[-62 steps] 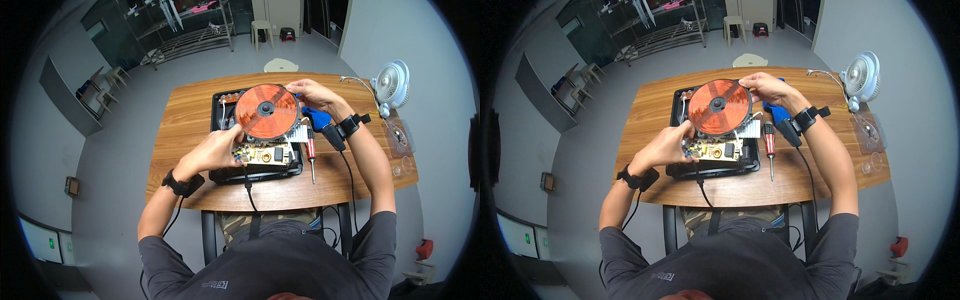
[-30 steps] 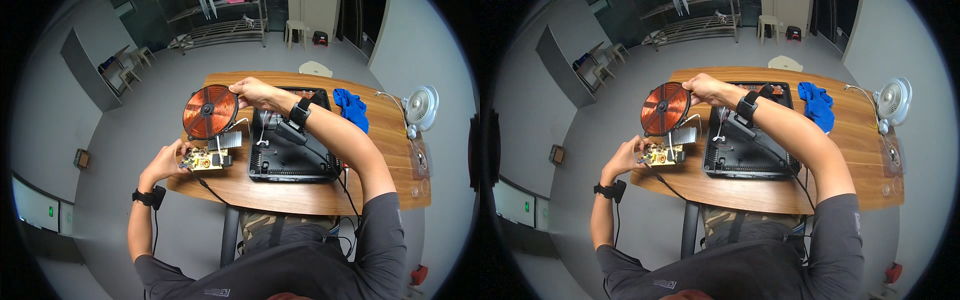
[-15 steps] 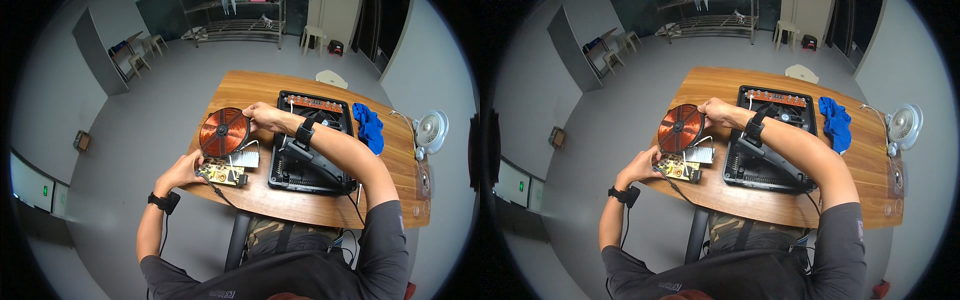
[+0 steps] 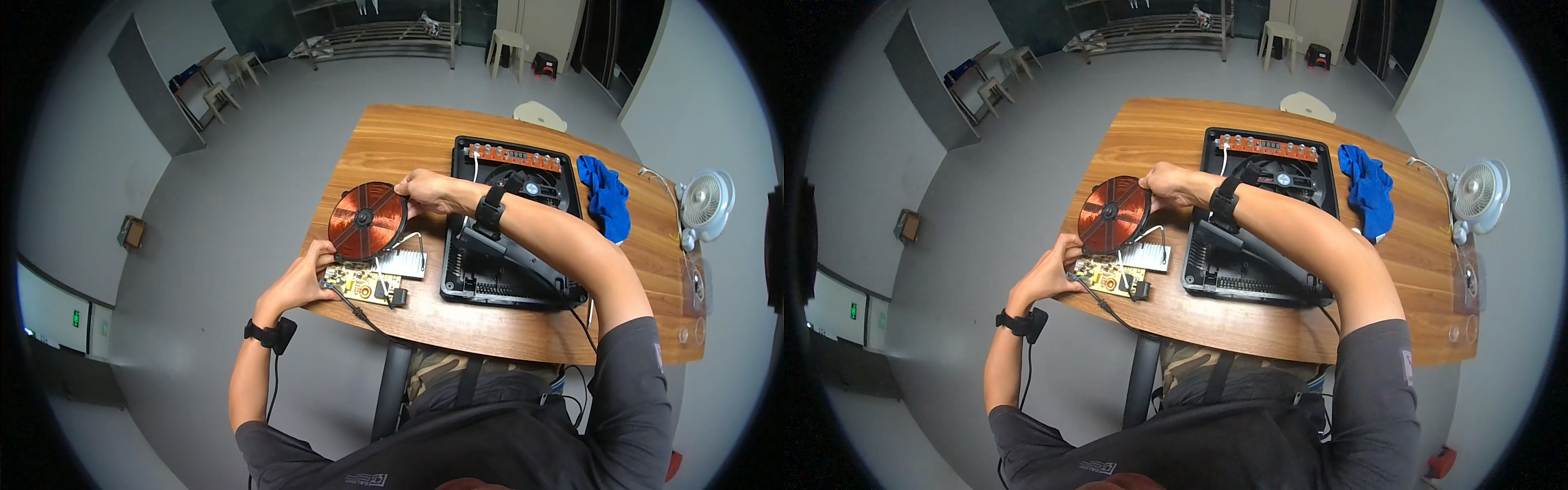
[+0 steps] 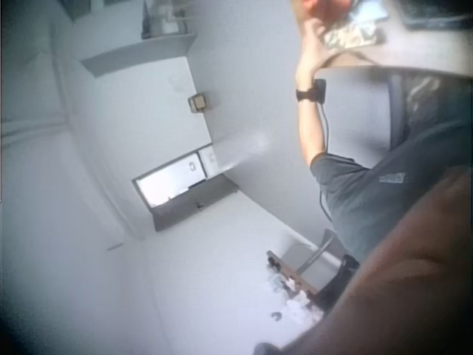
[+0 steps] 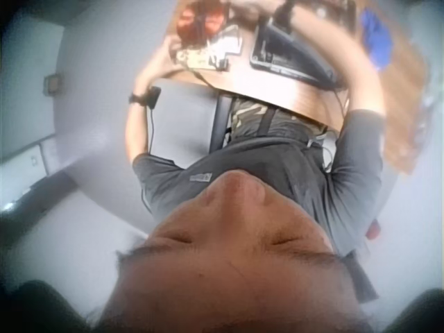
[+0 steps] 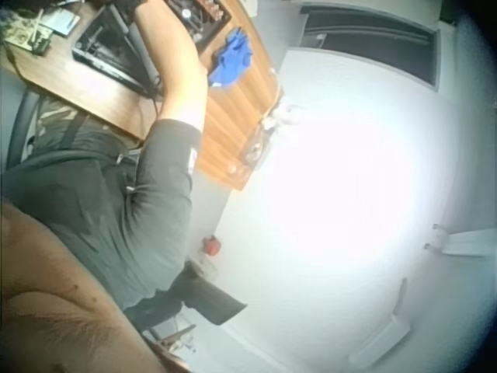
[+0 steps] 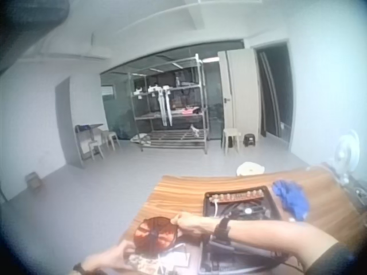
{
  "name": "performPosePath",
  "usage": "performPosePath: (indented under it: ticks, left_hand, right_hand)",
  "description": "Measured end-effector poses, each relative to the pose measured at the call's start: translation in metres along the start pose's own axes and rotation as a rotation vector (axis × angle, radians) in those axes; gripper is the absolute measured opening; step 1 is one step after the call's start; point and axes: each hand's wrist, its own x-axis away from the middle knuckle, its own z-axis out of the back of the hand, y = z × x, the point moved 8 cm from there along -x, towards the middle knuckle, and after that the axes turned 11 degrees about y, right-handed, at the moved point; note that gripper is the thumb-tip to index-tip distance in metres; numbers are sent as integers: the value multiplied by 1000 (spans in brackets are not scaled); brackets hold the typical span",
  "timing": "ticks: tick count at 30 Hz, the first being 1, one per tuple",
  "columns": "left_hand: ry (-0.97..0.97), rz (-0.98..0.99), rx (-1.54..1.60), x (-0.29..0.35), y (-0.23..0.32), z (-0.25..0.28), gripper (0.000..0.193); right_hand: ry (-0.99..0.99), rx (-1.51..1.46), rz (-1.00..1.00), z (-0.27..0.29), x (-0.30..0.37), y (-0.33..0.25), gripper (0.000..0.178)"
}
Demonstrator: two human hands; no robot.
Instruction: The person uses a screwdriver to remove screws from the back and internal components of a black electronic device. They remove the back cover, then unscrew and lift out the copper heat sink and circuit board assembly, placing them on the table.
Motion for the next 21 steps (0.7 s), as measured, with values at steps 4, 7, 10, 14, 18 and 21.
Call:
performPosePath:
  ticks: [4,7,10,14,18,21]
  left_hand:
    - [-19,6,-38,-1,10,1,88]
    - [-24,41,-40,1,6,1,92]
    - [-14,4,-58,0,18,0,100]
    - [-8,18,-75,-2,14,-1,109]
    - [-25,34,-62,8,10,0,107]
    - [-45,30,-65,4,18,-4,105]
  right_hand:
    - [49,-3,-1,2,0,2,30]
    - [71,79,-2,3,-9,10,28]
    - [58,165,-35,8,-26,26,27]
    - [-12,218,-105,11,-30,37,32]
    - [-7,349,-109,0,-7,26,38]
    - [26,380,-107,5,0,23,40]
